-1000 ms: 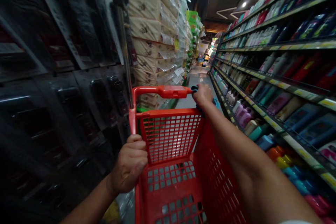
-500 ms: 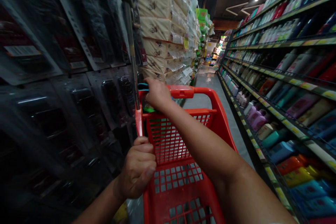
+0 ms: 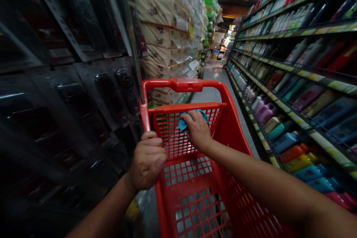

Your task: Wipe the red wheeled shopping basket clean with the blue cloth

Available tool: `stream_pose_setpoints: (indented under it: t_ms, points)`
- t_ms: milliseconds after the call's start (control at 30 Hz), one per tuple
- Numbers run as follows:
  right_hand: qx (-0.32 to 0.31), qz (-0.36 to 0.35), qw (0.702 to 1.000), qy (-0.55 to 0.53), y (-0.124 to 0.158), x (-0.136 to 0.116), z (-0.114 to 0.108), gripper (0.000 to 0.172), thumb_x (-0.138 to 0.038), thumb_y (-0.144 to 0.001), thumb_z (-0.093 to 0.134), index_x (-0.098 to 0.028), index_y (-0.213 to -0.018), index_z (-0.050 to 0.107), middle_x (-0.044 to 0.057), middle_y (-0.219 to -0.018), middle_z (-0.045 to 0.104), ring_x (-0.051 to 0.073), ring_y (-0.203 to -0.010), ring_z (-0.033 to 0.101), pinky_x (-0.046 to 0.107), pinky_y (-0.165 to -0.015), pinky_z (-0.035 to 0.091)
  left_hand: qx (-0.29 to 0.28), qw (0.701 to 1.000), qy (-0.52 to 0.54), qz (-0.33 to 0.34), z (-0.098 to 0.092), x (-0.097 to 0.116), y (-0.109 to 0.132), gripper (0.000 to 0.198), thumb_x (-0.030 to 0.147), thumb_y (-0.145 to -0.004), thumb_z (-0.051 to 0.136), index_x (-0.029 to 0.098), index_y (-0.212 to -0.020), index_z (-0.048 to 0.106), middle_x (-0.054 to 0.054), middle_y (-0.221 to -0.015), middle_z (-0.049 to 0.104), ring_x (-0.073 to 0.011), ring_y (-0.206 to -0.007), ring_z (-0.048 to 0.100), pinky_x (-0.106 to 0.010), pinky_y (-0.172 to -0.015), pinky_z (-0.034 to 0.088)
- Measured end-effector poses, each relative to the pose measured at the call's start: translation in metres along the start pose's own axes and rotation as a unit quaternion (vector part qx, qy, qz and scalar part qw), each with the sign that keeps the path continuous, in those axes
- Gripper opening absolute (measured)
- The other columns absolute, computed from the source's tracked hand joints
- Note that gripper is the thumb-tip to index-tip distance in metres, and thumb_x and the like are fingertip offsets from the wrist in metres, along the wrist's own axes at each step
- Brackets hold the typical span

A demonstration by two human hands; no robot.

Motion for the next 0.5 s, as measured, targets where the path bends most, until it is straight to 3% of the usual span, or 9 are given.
stream_pose_setpoints:
  t_ms: [133,233,333,400,500]
  points:
    - [0.036,-0.01,0.997,-0.06,-0.013,-0.049,0.025,0.042,-0.011,-0.09,0.054,-0.026,-0.127,0.066,0.009,-0.126,0.058,0.027,-0.116,0.05,0.041,-0.107,0.041,-0.013,1.0,0.006,-0.001,0.009,0.002,-0.003,0.046,0.029,-0.101,0.03,0.02,-0.056,0.036,0.004,-0.047,0.043,-0.0134,-0.055,0.035,-0.039,-0.075,0.032]
    - [0.007,-0.005,0.997,-0.074,-0.004,-0.07,0.066,0.034,-0.024,-0.1,0.051,-0.034,-0.13,0.065,0.005,-0.133,0.058,0.026,-0.122,0.047,0.041,-0.11,0.039,-0.023,1.0,0.007,-0.003,0.012,0.005,-0.005,0.047,0.03,-0.101,0.029,0.02,-0.056,0.036,0.004,-0.047,0.044,-0.0137,-0.055,0.033,-0.04,-0.073,0.031]
    - [-0.075,-0.004,0.994,-0.073,0.04,-0.07,0.117,0.034,-0.03,-0.103,0.047,-0.035,-0.132,0.064,0.004,-0.138,0.058,0.026,-0.127,0.044,0.039,-0.106,0.043,-0.025,1.0,0.005,-0.003,0.012,0.006,-0.006,0.046,0.031,-0.102,0.028,0.021,-0.058,0.036,0.003,-0.049,0.045,-0.0139,-0.055,0.034,-0.041,-0.075,0.031]
    - [-0.156,-0.045,0.984,-0.079,0.083,-0.068,0.147,0.032,-0.03,-0.103,0.048,-0.032,-0.13,0.065,0.005,-0.137,0.059,0.026,-0.125,0.045,0.036,-0.096,0.048,-0.027,1.0,0.005,-0.003,0.011,0.005,-0.006,0.046,0.031,-0.103,0.028,0.021,-0.059,0.037,0.004,-0.049,0.044,-0.0137,-0.055,0.035,-0.041,-0.075,0.031]
    - [-0.252,-0.083,0.961,-0.081,0.136,-0.053,0.168,0.025,-0.026,-0.101,0.052,-0.028,-0.121,0.068,0.007,-0.129,0.063,0.025,-0.117,0.049,0.035,-0.086,0.05,-0.036,0.999,0.003,-0.006,0.012,0.001,-0.005,0.046,0.031,-0.103,0.027,0.021,-0.06,0.036,0.004,-0.049,0.041,-0.0137,-0.054,0.034,-0.042,-0.075,0.031]
Point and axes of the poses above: each hand's wrist, its own y-axis away from the middle knuckle, its own z-axis out of the palm, x = y × z, the point moved 9 cm from there along -y, towards the middle knuckle
